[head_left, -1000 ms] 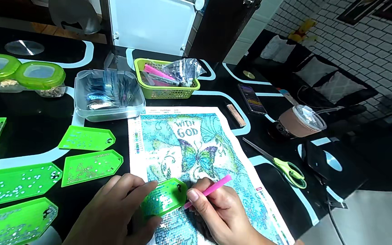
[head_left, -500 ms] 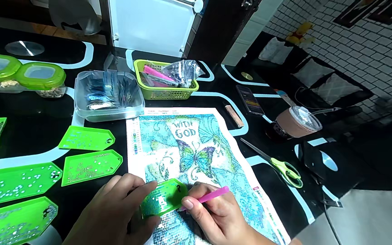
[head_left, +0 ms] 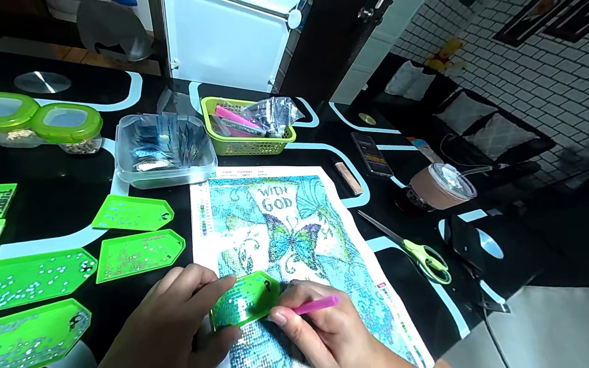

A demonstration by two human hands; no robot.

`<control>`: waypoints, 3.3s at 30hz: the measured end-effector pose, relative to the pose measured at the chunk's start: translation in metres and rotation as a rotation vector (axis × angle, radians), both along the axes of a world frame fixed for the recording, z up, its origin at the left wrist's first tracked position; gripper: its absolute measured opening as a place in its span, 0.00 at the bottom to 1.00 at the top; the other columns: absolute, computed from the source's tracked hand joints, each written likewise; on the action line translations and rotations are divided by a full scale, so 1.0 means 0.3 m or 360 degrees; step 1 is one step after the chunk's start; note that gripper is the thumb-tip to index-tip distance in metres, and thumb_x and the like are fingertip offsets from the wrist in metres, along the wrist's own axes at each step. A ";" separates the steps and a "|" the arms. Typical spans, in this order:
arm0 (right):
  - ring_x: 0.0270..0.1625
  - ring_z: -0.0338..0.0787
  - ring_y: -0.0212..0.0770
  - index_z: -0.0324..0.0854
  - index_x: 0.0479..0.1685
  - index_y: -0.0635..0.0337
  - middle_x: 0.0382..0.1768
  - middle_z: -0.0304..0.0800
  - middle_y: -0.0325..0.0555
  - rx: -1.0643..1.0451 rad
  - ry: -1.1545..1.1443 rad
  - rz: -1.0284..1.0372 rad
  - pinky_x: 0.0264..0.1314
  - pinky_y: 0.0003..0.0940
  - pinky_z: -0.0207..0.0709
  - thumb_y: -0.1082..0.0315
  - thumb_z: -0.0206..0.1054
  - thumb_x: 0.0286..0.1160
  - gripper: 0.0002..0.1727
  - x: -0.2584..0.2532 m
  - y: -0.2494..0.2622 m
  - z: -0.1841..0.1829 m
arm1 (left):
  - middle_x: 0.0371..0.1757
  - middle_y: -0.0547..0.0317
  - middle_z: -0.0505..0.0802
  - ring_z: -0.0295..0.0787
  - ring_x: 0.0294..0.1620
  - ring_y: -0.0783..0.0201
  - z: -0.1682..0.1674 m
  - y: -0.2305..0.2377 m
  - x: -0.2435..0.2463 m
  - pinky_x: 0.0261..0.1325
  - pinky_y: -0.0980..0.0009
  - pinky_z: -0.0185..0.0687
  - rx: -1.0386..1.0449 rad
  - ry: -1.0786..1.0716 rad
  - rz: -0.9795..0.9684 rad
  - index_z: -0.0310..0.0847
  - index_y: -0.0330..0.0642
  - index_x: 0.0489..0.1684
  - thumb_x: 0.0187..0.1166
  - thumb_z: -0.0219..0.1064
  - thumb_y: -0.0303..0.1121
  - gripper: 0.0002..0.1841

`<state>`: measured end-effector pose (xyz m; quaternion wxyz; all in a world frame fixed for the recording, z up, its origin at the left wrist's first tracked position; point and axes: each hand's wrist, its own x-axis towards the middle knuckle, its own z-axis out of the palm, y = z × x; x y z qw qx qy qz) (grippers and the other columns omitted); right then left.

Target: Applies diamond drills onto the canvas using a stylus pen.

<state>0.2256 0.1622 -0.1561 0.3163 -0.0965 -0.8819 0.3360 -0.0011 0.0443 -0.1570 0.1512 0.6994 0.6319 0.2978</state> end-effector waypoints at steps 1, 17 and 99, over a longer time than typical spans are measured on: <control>0.36 0.88 0.32 0.82 0.40 0.66 0.33 0.88 0.49 -0.0034 -0.0045 0.0015 0.43 0.21 0.82 0.64 0.59 0.91 0.15 0.003 0.003 0.013 | 0.50 0.48 0.91 0.86 0.50 0.45 0.002 0.000 0.001 0.49 0.52 0.81 -0.0009 -0.0011 0.0001 0.90 0.46 0.66 0.74 0.71 0.52 0.26; 0.30 0.84 0.26 0.82 0.39 0.68 0.28 0.86 0.46 -0.0252 0.0006 0.0006 0.36 0.19 0.79 0.64 0.59 0.91 0.16 -0.099 0.012 0.019 | 0.51 0.49 0.91 0.87 0.51 0.46 -0.004 -0.004 0.005 0.50 0.52 0.83 0.0014 0.0012 0.0022 0.90 0.47 0.65 0.73 0.71 0.52 0.26; 0.33 0.87 0.23 0.84 0.38 0.66 0.30 0.89 0.41 -0.0338 0.0046 -0.0154 0.38 0.19 0.82 0.65 0.58 0.91 0.16 -0.083 0.029 0.038 | 0.51 0.50 0.92 0.87 0.50 0.46 -0.006 -0.005 0.002 0.49 0.52 0.82 0.0029 -0.0017 0.0024 0.90 0.47 0.65 0.73 0.71 0.52 0.26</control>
